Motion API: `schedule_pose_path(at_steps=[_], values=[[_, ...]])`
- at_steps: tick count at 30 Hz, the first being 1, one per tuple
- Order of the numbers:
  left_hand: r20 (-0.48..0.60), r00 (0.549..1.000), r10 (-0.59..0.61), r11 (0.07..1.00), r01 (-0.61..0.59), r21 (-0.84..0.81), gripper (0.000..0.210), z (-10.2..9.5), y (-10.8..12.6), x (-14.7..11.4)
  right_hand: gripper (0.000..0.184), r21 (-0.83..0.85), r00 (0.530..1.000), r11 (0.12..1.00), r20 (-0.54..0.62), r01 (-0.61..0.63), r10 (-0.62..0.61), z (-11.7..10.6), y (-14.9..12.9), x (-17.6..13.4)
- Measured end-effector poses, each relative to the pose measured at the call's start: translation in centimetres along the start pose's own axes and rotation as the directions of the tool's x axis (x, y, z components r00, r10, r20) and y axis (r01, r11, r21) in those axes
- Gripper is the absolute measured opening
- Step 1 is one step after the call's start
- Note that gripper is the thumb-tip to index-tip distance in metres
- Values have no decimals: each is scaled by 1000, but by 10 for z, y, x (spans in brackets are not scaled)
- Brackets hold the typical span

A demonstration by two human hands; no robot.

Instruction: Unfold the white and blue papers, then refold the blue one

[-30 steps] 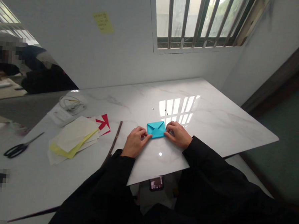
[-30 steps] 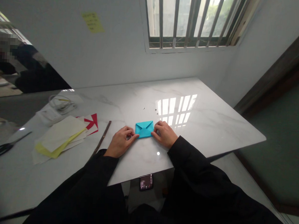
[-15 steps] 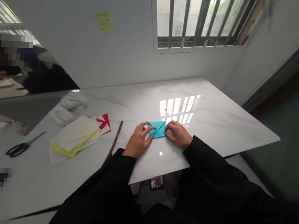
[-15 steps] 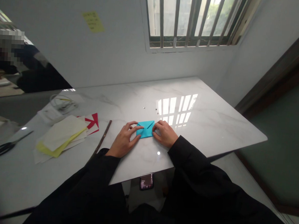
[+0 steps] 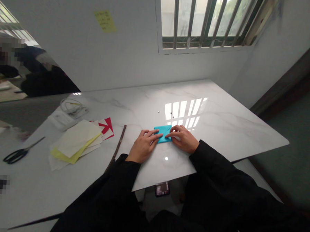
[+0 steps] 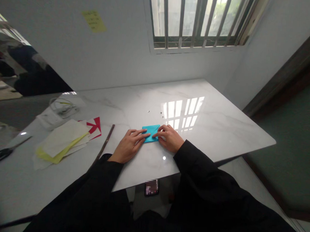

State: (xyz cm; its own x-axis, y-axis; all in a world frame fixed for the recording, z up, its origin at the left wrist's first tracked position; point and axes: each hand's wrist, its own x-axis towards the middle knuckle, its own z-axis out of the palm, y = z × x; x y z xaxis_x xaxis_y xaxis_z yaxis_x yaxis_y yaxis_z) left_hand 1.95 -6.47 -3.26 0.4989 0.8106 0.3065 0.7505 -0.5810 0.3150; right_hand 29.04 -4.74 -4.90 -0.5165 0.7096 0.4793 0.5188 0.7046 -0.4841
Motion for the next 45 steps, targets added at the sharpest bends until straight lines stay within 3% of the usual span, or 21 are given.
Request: schedule_pose_path(at_steps=[13,24,29,38,45], values=[[39,999,-27,1000,27,-7,39,-3,3,1,27,-11,1000,1000,-12,-5,4,2,1,0],[8,1000,-7,999,8,-34,36,-3,3,1,22,3,998,999,20,-51,51,-2,-5,2],[-4,1000,-13,999,12,-34,35,-1,3,1,7,-5,996,996,13,-86,86,-3,-12,4],[12,999,-35,999,35,-29,36,-1,4,-1,8,-11,989,989,-10,-147,147,1,-14,4],[12,997,-80,979,80,-188,33,-9,0,0,5,8,992,992,5,-127,127,-1,-10,4]])
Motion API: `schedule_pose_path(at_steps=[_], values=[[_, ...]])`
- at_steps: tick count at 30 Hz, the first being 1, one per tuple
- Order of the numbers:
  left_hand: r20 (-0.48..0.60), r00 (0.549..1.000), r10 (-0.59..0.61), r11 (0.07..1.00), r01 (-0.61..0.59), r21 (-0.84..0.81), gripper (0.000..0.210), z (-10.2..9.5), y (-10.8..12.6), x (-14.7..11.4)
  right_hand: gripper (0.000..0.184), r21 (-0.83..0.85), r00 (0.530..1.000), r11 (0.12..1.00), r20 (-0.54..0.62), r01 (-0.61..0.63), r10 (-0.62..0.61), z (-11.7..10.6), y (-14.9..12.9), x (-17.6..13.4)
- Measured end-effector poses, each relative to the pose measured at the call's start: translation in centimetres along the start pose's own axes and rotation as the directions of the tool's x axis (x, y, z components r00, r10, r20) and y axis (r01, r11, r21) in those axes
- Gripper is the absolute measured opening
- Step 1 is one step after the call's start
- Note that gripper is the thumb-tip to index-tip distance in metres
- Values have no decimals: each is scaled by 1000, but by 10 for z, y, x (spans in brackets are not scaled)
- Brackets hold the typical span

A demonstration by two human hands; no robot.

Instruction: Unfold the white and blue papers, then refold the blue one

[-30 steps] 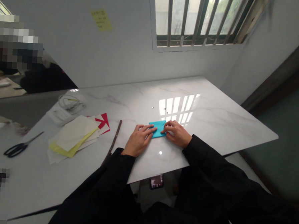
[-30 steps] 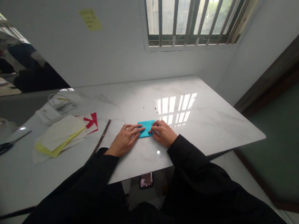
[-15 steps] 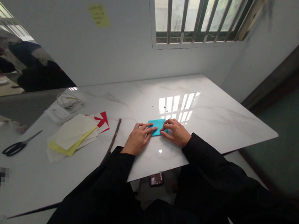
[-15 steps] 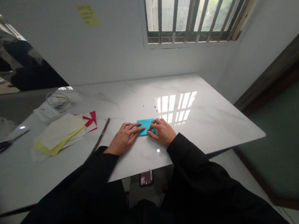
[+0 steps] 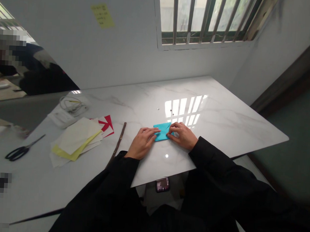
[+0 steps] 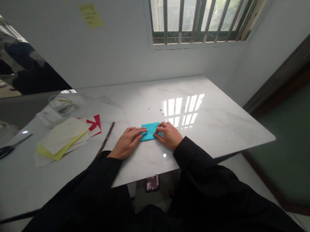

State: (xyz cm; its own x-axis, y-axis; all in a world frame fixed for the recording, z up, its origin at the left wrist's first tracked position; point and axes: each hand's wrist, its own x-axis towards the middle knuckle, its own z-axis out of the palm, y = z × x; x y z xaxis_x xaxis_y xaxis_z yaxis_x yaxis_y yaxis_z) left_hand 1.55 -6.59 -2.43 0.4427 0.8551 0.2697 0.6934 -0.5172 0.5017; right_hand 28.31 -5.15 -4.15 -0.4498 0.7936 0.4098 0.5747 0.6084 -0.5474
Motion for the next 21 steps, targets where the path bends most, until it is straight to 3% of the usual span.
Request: schedule_pose_path(at_steps=[5,8,12,21], values=[[-106,988,-114,979,94,-179,30,-6,4,-4,4,26,1000,1000,4,0,0,-1,1,0],[-89,988,-125,976,107,-191,45,-7,10,-7,5,29,1000,1000,-7,-3,3,0,1,0],[-54,997,-52,987,43,-156,63,-9,13,-9,6,28,1000,1000,-8,4,-4,0,0,1],[-46,990,-133,975,122,-188,64,-5,14,-8,5,29,1000,1000,-11,-10,10,-1,-2,1]])
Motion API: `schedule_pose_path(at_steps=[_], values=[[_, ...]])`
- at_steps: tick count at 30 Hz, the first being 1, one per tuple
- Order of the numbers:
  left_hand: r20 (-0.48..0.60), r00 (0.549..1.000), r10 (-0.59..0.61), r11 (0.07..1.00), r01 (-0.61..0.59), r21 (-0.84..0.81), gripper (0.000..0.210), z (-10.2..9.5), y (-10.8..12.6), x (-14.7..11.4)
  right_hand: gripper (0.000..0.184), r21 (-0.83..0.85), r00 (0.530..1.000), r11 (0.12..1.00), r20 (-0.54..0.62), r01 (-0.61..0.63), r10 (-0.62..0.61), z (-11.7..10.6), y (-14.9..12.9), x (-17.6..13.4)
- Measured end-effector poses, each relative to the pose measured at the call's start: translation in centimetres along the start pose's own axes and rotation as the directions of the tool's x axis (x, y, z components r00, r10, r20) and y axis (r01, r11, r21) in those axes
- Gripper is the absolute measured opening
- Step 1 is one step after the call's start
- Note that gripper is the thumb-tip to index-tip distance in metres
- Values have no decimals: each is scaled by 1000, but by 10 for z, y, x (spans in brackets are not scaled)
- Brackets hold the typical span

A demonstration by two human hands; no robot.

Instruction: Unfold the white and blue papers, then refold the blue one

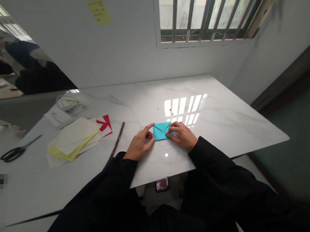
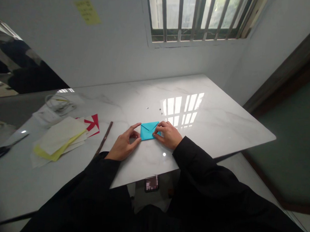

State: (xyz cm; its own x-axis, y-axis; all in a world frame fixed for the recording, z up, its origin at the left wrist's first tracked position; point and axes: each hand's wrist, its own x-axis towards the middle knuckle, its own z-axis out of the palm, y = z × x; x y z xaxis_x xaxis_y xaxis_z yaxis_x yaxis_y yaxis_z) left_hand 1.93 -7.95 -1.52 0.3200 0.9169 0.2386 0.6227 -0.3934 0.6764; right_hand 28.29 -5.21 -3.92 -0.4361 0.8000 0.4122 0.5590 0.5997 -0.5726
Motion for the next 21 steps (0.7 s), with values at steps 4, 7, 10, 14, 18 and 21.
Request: schedule_pose_path(at_steps=[4,7,10,14,18,21], values=[[24,1000,-9,1000,9,25,70,2,2,2,4,4,1000,1000,3,7,-7,-1,1,0],[51,998,-32,999,31,13,75,2,2,6,4,5,1000,1000,6,13,-13,-2,1,0],[83,994,-64,998,65,-9,77,2,-1,11,4,4,1000,1000,11,16,-17,-2,2,-1],[140,986,-86,996,90,-28,79,1,-5,19,3,1,1000,1000,12,23,-23,-2,2,0],[100,994,-39,999,36,28,70,2,-3,20,2,3,1000,1000,14,20,-20,-1,2,0],[-47,995,82,987,-75,141,48,9,1,18,2,0,1000,1000,8,25,-25,0,4,0]])
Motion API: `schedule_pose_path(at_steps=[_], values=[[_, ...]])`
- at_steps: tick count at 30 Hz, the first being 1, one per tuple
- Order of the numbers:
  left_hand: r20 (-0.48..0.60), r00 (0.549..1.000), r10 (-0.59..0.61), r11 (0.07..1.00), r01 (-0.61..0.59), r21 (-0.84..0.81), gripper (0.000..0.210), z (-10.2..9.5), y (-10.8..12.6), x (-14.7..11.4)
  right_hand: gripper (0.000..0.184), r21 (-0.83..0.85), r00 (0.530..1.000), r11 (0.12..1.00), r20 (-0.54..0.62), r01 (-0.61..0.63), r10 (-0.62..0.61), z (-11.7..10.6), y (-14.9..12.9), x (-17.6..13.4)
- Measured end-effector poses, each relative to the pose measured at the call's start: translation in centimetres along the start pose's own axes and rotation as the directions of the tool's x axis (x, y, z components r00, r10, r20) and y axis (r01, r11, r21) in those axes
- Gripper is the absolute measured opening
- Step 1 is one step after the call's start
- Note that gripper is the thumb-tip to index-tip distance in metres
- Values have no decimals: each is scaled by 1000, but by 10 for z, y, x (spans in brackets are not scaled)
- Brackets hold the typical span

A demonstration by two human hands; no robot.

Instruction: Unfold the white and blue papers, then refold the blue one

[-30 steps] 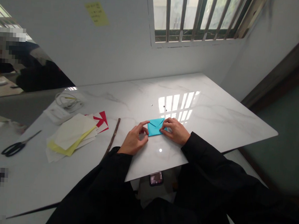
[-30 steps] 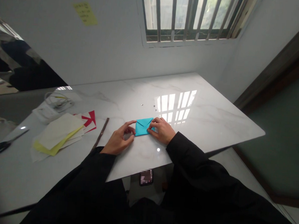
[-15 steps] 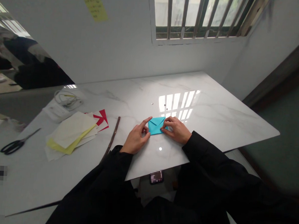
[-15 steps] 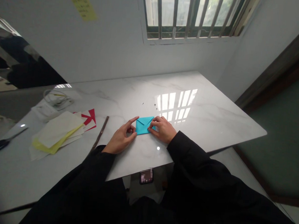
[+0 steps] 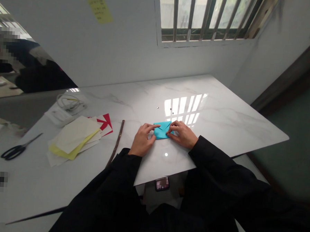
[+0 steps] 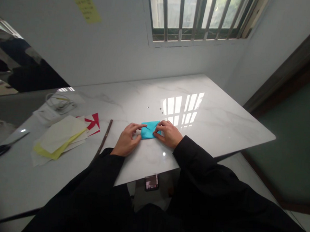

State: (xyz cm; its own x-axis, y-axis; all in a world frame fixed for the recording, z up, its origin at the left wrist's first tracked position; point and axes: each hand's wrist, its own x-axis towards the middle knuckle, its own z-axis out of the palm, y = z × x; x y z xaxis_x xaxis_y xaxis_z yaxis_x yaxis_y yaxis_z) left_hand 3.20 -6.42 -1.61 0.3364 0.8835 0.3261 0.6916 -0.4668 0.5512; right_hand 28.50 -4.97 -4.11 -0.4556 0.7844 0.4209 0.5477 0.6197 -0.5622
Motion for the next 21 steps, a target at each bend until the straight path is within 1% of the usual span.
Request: schedule_pose_path(at_steps=[1,2,3,4,5,7,9,11,15,17,21], values=[[-32,998,50,998,-48,46,42,3,2,0,2,-3,1000,1000,0,5,-5,0,1,0],[-33,995,99,991,-95,95,38,6,3,0,2,-6,1000,1000,2,11,-11,0,1,0],[1,991,137,980,-136,144,38,10,4,0,2,-8,1000,1000,5,17,-17,0,2,0],[62,986,157,968,-166,189,41,13,4,1,3,-11,1000,1000,9,21,-20,0,2,0],[132,979,155,956,-182,230,46,16,3,2,3,-14,1000,1000,13,21,-20,0,3,0],[252,961,111,940,-183,288,54,21,1,3,3,-19,1000,1000,18,13,-12,0,1,0],[312,948,68,931,-173,322,59,24,0,4,3,-29,1000,1000,19,-3,4,0,-2,0],[337,940,48,923,-170,345,62,24,-1,3,5,-56,999,998,13,-30,31,1,-8,1],[354,935,32,915,-170,366,62,23,0,2,17,-138,996,986,-14,-94,93,5,-19,3],[347,937,41,919,-172,355,61,22,0,1,16,-143,995,984,-16,-102,100,6,-21,4],[324,944,64,931,-174,321,59,20,-3,0,7,-101,996,991,-13,-89,88,5,-19,2]])
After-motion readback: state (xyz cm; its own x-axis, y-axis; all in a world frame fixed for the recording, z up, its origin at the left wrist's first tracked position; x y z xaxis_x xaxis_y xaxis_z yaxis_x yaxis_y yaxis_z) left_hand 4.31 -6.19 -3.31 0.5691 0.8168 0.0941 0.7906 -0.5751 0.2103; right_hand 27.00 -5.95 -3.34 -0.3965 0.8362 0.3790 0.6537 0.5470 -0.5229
